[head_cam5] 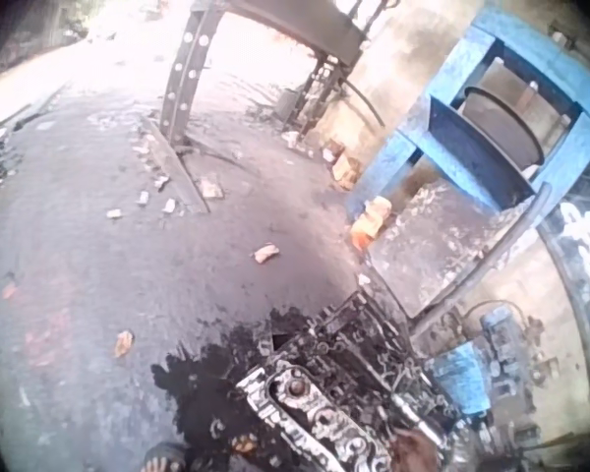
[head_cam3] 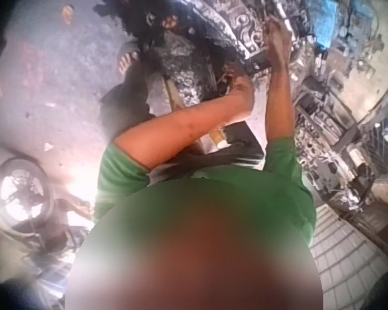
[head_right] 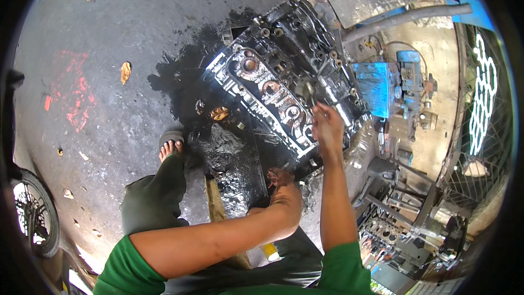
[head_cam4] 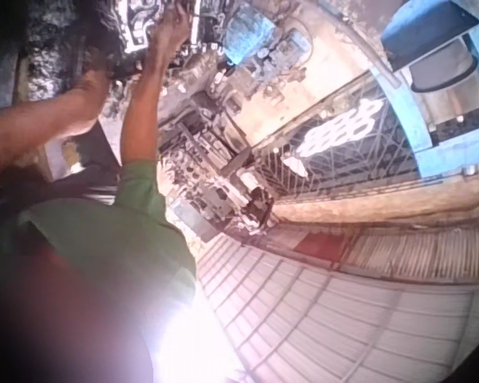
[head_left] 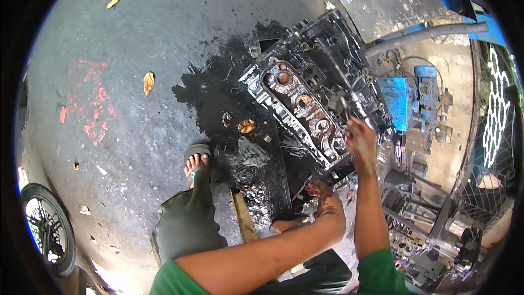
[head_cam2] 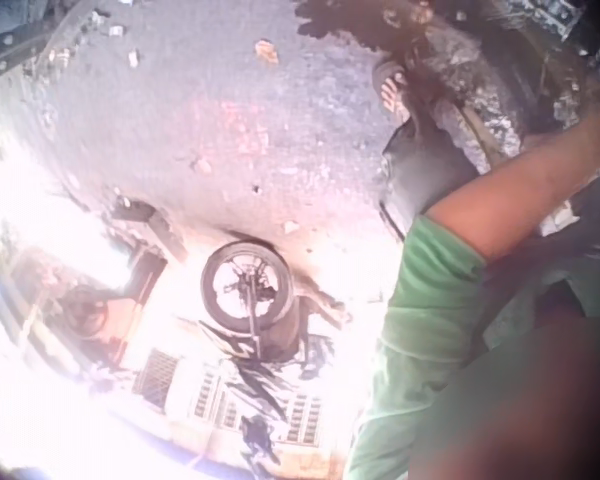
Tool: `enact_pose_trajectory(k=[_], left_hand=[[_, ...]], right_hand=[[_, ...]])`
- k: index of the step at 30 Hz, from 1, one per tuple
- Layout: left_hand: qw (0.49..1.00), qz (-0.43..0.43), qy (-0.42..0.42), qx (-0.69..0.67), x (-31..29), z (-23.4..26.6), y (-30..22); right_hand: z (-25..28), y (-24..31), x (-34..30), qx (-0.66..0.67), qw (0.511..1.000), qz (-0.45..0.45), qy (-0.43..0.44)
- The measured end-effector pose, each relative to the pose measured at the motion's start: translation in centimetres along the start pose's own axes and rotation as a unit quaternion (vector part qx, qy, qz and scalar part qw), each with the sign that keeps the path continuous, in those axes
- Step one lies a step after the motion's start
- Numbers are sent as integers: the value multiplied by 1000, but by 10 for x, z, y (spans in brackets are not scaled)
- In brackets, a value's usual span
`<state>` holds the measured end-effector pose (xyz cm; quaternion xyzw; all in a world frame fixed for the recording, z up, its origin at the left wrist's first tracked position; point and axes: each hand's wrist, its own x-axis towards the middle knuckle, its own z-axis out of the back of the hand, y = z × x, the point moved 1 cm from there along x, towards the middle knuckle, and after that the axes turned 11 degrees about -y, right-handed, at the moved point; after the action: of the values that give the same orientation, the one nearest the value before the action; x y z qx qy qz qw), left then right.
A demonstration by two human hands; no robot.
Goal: The person scrubs the surface of a disassembled engine block with a brush and a rag, removing grime and oil. The person repeatedly wipes different areas of the engine block, focusing on the top surface and cylinder openings.
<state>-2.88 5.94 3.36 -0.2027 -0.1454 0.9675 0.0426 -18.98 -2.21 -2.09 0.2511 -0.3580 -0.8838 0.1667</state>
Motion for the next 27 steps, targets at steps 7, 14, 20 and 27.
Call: enact_pose_trajectory(k=[7,14,20,27], left_hand=[[999,-12,-13,-47,-11,16,1],[998,-8,45,-39,16,0,-14],[998,-6,51,-32,10,-2,-4],[999,-6,33,10,-16,9,10]], right_hand=[[30,15,-9,-16,996,75,39],[9,60,24,-223,965,131,35],[-9,46,33,-339,857,388,-9],[-36,62,13,-393,754,525,-37]])
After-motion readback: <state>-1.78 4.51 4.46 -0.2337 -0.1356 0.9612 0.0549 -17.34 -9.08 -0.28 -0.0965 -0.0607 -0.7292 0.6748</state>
